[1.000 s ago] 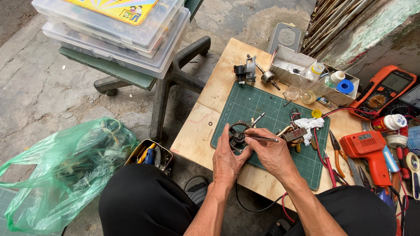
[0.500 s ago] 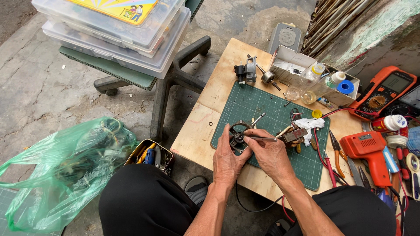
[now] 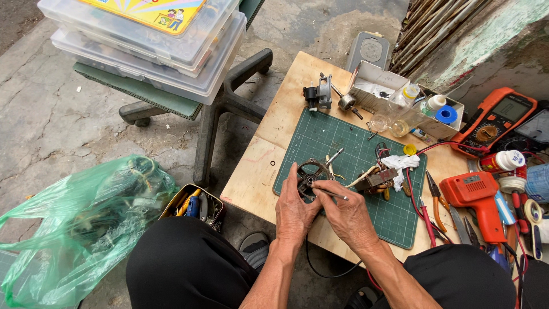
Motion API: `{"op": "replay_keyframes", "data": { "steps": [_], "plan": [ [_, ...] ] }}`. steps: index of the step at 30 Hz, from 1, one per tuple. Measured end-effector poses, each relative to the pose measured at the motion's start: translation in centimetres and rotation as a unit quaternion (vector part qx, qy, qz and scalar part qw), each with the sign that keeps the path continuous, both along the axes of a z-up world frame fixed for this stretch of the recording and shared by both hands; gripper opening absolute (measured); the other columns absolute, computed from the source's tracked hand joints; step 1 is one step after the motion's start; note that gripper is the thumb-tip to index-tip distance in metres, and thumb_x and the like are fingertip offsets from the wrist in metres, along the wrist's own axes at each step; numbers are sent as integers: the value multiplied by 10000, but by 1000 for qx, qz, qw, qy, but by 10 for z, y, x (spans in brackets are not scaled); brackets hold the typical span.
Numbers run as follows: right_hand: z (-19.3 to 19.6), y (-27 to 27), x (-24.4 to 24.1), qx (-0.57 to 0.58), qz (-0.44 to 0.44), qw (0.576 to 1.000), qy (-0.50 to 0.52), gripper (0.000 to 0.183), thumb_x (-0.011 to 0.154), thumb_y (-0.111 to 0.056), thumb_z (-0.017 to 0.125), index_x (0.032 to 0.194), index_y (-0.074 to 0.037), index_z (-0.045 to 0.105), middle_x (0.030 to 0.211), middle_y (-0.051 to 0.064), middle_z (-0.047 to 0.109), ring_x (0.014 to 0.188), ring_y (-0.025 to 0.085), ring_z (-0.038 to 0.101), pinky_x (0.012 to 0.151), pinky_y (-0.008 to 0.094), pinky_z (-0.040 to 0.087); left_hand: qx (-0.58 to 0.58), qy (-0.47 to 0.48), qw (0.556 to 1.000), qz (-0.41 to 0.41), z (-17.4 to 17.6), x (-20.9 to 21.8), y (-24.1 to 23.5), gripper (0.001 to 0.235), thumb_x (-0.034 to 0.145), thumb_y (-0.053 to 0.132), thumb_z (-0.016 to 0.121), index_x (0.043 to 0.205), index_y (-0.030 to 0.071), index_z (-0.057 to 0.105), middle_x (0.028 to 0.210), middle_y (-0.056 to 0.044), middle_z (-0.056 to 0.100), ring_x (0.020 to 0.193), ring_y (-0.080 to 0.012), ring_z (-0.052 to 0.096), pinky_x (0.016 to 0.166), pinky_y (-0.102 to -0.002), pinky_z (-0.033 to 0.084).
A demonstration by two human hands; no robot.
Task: The person pours liquid from a small bottle onto a cloth and wipes a disassembled electrical component. They then use a screwdriver to adjust internal parts of the component, wipe it again, and continue manipulating the component with the screwdriver and cloth.
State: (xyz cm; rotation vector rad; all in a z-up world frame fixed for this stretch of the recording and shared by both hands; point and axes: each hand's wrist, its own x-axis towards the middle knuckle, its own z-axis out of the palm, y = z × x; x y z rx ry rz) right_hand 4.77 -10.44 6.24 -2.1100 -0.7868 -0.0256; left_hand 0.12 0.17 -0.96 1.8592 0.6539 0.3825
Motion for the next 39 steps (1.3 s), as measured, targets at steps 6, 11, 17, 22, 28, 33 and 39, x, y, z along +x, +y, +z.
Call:
{"op": "replay_keyframes", "data": {
  "steps": [6,11,17,22,28,33,39],
  "plan": [
    [8,-9,4,16,-51,997,49,94,955,-113,711,1003,-149,783,817,62,811,887,231,794,869,390,604,-6,1,1000,-3,7,0,0,953,770,444,817,1582,200,382,1210,-95,652,1153,-353,684,962,-558,595],
    [12,-8,7,21,-73,996,36,91,942,-102,739,1006,-131,796,886,90,809,904,237,788,832,383,607,-5,4,1000,0,10,-4,-1,990,741,500,845,1575,210,397,1214,-84,659,1168,-333,685,974,-545,589],
    [14,-4,7,37,-42,998,35,123,952,-81,727,1038,-137,795,915,94,811,890,252,786,814,398,619,-14,19,1000,-9,9,-2,-2,984,759,484,831,1590,230,369,1237,-77,650,1188,-333,673,992,-544,583],
    [20,-9,8,58,-38,995,69,149,915,-41,754,1041,-106,799,1000,85,811,939,202,774,847,370,613,-19,23,999,-11,14,-3,-1,989,759,473,831,1593,227,360,1254,-89,647,1199,-350,668,996,-554,578],
    [24,-12,12,22,-52,996,75,147,956,-116,737,1086,-148,799,991,80,804,965,235,778,834,395,631,-29,25,999,-16,19,-5,-1,1002,755,478,842,1593,214,362,1260,-104,645,1199,-360,669,995,-544,581],
    [4,-14,15,13,-72,990,121,131,967,-143,731,1082,-137,793,1001,96,798,979,253,774,850,406,631,-22,32,999,-13,19,-4,-1,993,759,497,845,1587,229,367,1247,-83,646,1195,-332,674,985,-524,592],
    [14,-16,11,33,-88,991,95,114,968,-136,733,1064,-139,794,964,110,802,982,240,770,864,397,618,-25,31,999,-13,14,-3,-2,1012,752,507,847,1597,244,356,1264,-76,637,1199,-328,673,1004,-499,585]
  ]
}}
